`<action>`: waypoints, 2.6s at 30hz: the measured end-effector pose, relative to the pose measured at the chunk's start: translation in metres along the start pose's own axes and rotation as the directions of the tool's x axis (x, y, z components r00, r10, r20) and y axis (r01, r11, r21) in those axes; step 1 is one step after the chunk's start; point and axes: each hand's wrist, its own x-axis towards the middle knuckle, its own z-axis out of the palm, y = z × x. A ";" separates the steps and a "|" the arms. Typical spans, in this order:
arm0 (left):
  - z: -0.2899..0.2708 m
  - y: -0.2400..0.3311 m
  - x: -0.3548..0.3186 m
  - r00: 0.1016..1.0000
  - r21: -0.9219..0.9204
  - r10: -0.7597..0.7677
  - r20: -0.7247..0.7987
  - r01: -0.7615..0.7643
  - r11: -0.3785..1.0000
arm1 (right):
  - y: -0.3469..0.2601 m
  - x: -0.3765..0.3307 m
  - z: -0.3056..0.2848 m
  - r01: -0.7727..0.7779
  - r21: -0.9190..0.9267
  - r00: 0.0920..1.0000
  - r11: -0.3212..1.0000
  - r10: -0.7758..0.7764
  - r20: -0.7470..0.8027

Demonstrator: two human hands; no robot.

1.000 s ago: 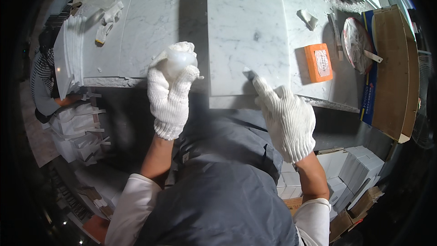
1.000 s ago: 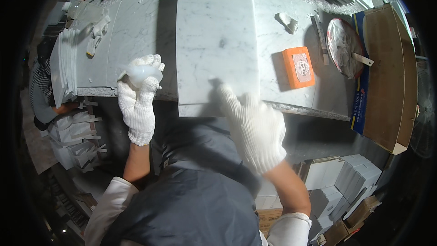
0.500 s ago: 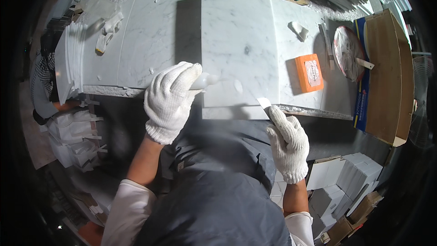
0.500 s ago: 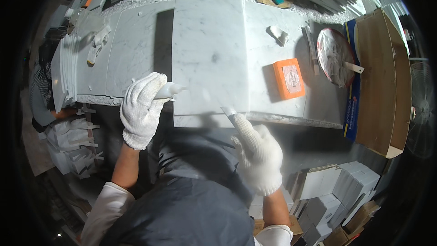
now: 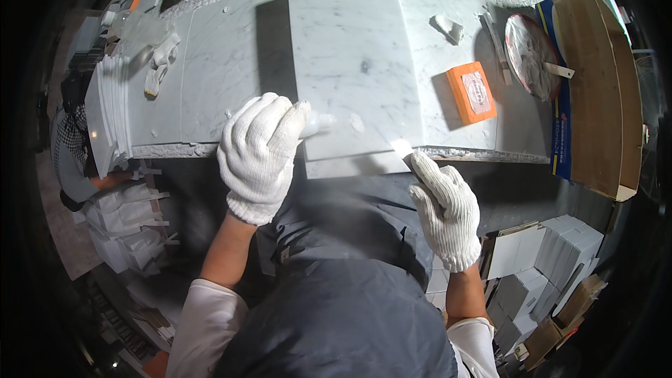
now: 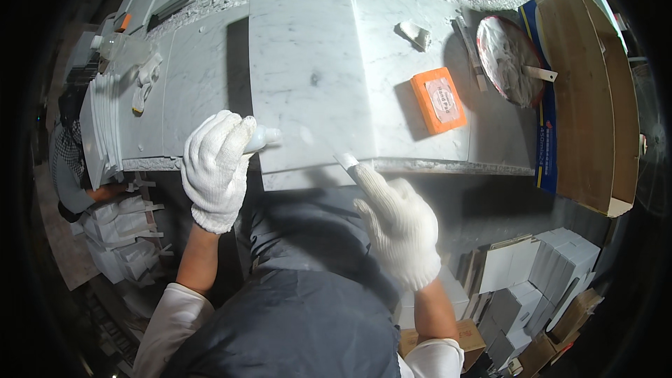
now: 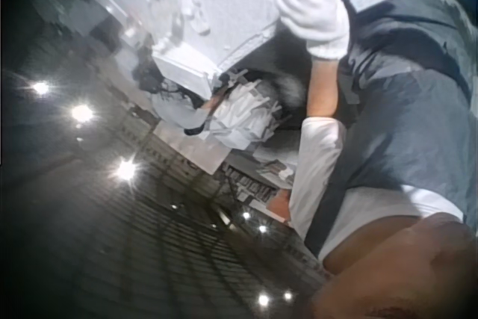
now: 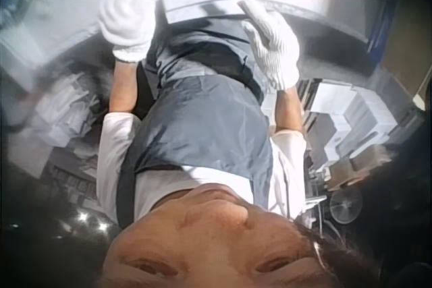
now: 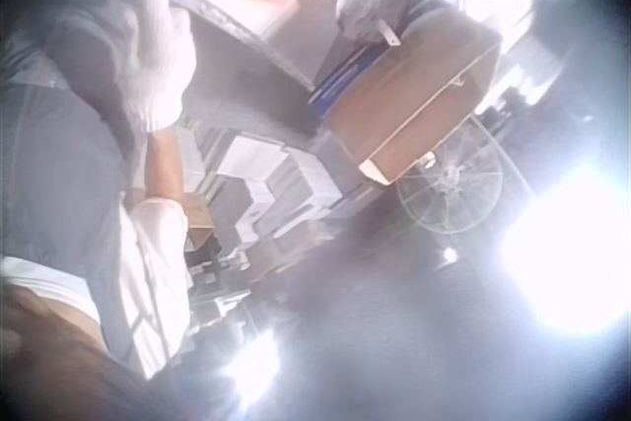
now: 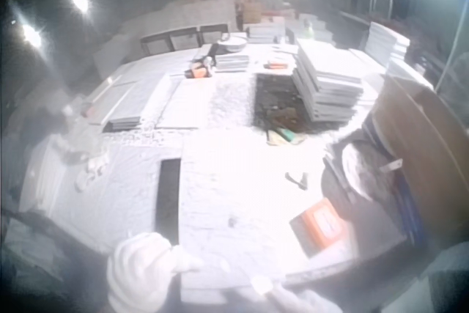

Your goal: The person applies a liquid from a small bottle onto a white stone tile and spreads it with a metal scraper. They then use an orange abrasive block to rub the tile surface and edges, repeating the process on multiple tiles. Finished tiles are stacked on the table.

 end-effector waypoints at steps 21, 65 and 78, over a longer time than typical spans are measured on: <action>0.004 0.006 -0.001 1.000 0.086 0.028 -0.010 -0.027 0.996 | 0.002 -0.002 0.003 -0.032 0.044 0.999 0.999 0.032 0.013; 0.008 0.006 -0.001 0.999 0.091 0.051 -0.012 -0.049 0.995 | 0.003 -0.003 0.004 -0.017 0.068 1.000 0.998 0.017 0.003; 0.009 0.006 -0.001 0.998 0.093 0.049 -0.027 -0.047 0.995 | 0.002 -0.003 0.003 -0.017 0.072 1.000 0.997 0.017 -0.002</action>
